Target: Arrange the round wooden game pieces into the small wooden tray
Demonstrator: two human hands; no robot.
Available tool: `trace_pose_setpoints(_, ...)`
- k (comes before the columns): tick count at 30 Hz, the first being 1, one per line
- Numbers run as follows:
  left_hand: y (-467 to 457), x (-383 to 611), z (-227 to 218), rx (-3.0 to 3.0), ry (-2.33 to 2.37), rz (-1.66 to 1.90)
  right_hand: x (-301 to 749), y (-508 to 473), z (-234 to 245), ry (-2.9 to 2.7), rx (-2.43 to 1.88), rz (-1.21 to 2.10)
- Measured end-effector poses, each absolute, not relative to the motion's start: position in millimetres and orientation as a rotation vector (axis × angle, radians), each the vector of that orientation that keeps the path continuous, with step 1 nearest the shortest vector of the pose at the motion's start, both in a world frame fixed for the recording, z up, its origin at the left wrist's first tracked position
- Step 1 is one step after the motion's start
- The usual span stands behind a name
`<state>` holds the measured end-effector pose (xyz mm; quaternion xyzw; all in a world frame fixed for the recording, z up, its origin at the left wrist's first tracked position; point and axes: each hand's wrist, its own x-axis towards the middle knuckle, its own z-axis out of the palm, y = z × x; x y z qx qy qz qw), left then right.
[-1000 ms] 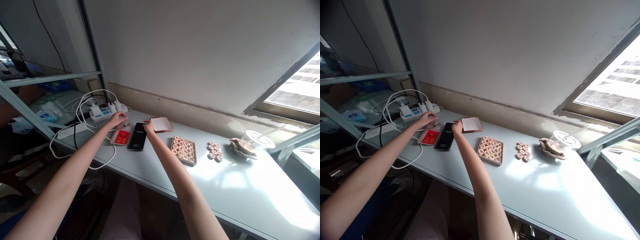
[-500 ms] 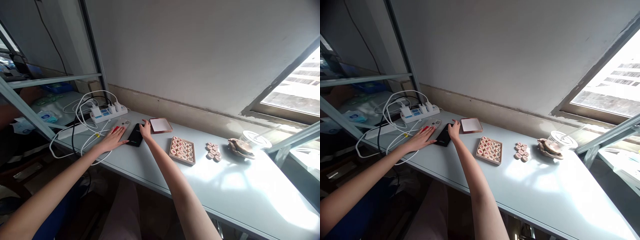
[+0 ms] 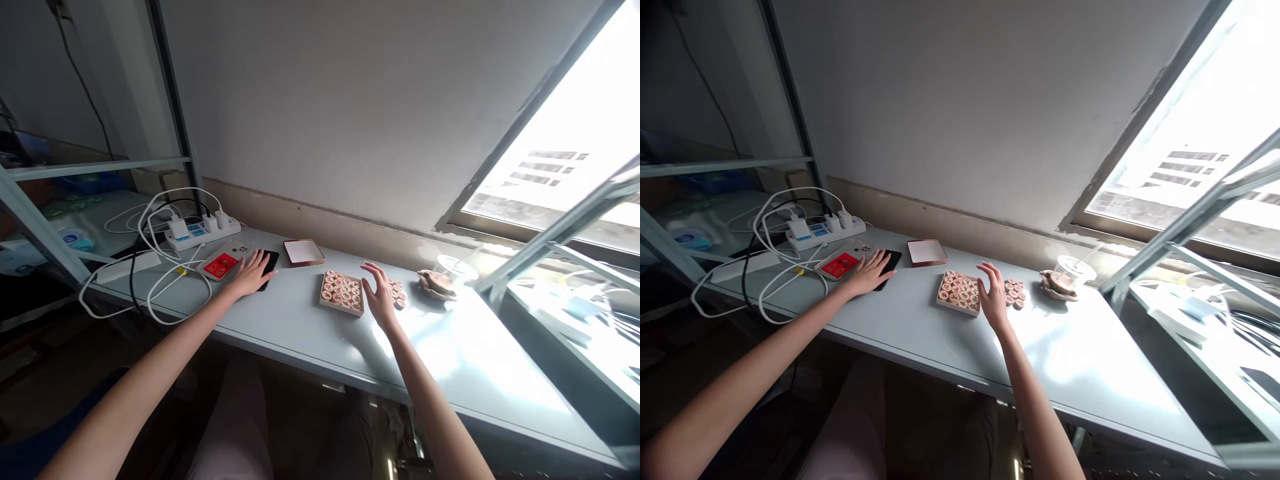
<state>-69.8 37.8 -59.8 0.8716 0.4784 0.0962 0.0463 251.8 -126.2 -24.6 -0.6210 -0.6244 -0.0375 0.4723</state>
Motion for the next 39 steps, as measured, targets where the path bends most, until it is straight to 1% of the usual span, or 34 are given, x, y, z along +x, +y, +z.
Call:
trace_pose_setpoints(3, 53, -69, -68, 2.546, 1.500, 0.210, 286, -156, -51, -1.466, -1.678, -0.145)
trace_pose_setpoints(6, 66, -87, -72, 2.559, 1.471, 0.181, 296, -171, -67, -1.510, -1.785, -0.171)
trace_pose_setpoints(11, 78, -119, -72, 2.612, 1.383, 0.186, 285, -175, -68, -1.651, -1.778, -0.238)
trace_pose_setpoints(16, 73, -120, -70, 2.653, 1.378, 0.230, 279, -174, -66, -1.761, -1.742, -0.269)
trace_pose_setpoints(18, 66, -118, -68, 2.652, 1.353, 0.305, 279, -174, -67, -1.782, -1.733, -0.273)
trace_pose_setpoints(19, 62, -117, -67, 2.619, 1.387, 0.397, 280, -173, -68, -1.782, -1.736, -0.279)
trace_pose_setpoints(21, 58, -120, -66, 2.475, 1.570, 0.604, 281, -172, -70, -1.767, -1.755, -0.295)
trace_pose_setpoints(22, 58, -124, -66, 2.394, 1.675, 0.654, 281, -171, -70, -1.756, -1.767, -0.301)
trace_pose_setpoints(24, 60, -135, -67, 2.303, 1.805, 0.605, 283, -169, -72, -1.744, -1.779, -0.300)
trace_pose_setpoints(27, 71, -154, -70, 2.331, 1.792, 0.441, 284, -166, -74, -1.779, -1.764, -0.277)
trace_pose_setpoints(31, 92, -165, -71, 2.377, 1.798, 0.342, 288, -165, -77, -1.782, -1.739, -0.263)
trace_pose_setpoints(36, 110, -156, -70, 2.435, 1.764, 0.298, 290, -167, -77, -1.717, -1.720, -0.285)
trace_pose_setpoints(39, 110, -150, -73, 2.540, 1.752, 0.364, 292, -165, -68, -1.660, -1.665, -0.244)
